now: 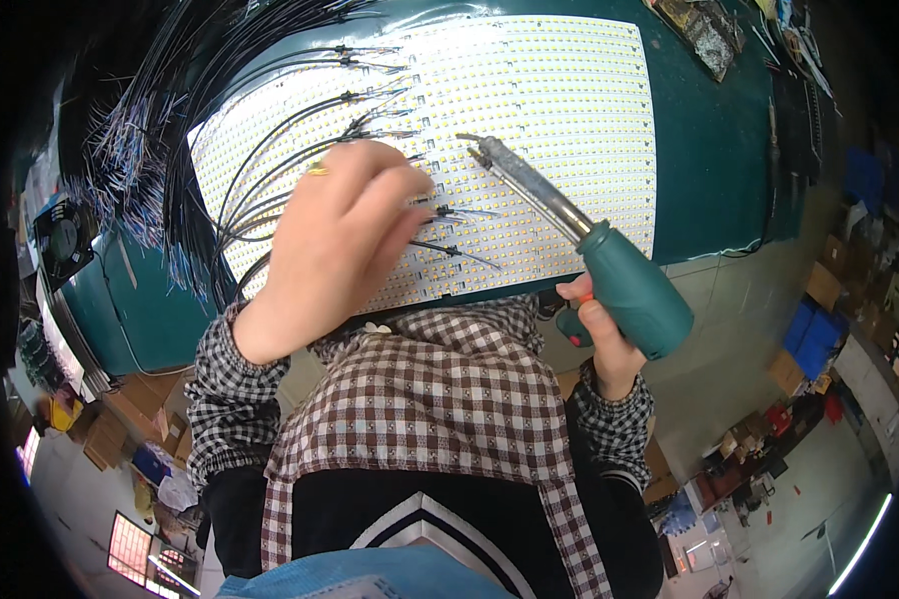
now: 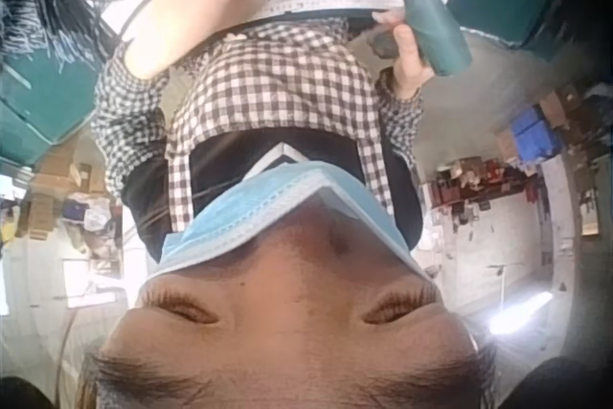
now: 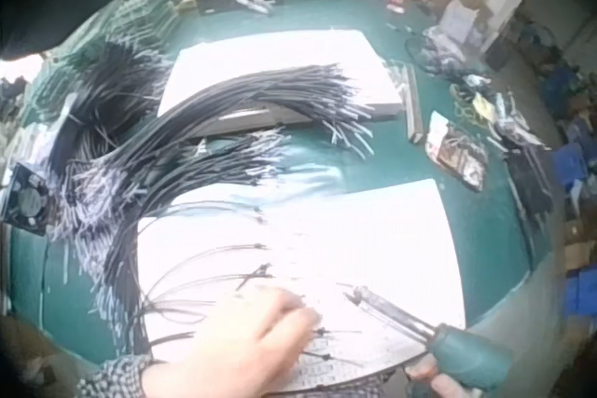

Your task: The person uses a soldering iron to attach black wires to a large LED panel. They repeatedly pick up wires, position them on the panel, and apply the soldering iron to secure the connections. The person works continuously on the panel throughout the clip.

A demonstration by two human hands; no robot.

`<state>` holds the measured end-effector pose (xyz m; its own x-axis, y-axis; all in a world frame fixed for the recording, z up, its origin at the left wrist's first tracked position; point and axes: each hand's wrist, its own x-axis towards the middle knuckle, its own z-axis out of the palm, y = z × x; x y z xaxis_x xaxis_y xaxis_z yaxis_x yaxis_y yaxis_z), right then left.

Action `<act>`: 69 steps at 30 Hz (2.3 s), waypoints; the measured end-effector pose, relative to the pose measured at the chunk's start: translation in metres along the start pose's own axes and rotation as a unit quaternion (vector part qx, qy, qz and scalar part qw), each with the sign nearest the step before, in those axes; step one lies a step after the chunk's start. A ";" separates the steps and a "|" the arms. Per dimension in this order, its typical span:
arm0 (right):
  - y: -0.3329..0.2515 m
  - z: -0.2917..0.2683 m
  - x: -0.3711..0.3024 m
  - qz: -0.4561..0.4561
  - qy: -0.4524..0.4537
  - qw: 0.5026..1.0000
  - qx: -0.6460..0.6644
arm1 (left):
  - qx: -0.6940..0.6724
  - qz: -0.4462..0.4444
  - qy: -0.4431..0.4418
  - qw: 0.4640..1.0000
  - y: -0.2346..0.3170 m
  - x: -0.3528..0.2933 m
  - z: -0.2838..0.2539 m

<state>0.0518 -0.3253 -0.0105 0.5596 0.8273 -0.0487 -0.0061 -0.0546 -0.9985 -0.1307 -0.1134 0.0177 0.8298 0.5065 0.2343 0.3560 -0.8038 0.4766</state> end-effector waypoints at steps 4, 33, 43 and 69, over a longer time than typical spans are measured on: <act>-0.002 0.001 0.003 -0.007 0.015 1.000 0.001 | -0.060 0.008 -0.090 0.994 -0.003 0.004 0.008; 0.004 -0.005 0.001 -0.032 0.026 0.999 0.018 | -0.048 -0.069 0.013 0.996 -0.002 -0.011 0.004; 0.001 -0.003 0.003 -0.034 0.022 0.999 0.008 | -0.132 -0.100 0.027 0.986 -0.006 -0.015 0.007; 0.004 -0.003 -0.006 0.000 -0.002 1.000 0.012 | -0.079 -0.138 0.094 0.983 -0.005 -0.018 0.030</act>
<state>0.0506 -0.3322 -0.0146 0.5559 0.8299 -0.0479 -0.0253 -0.0408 -0.9988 -0.1341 -0.1276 -0.0141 0.6125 0.7585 0.2225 0.4723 -0.5769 0.6664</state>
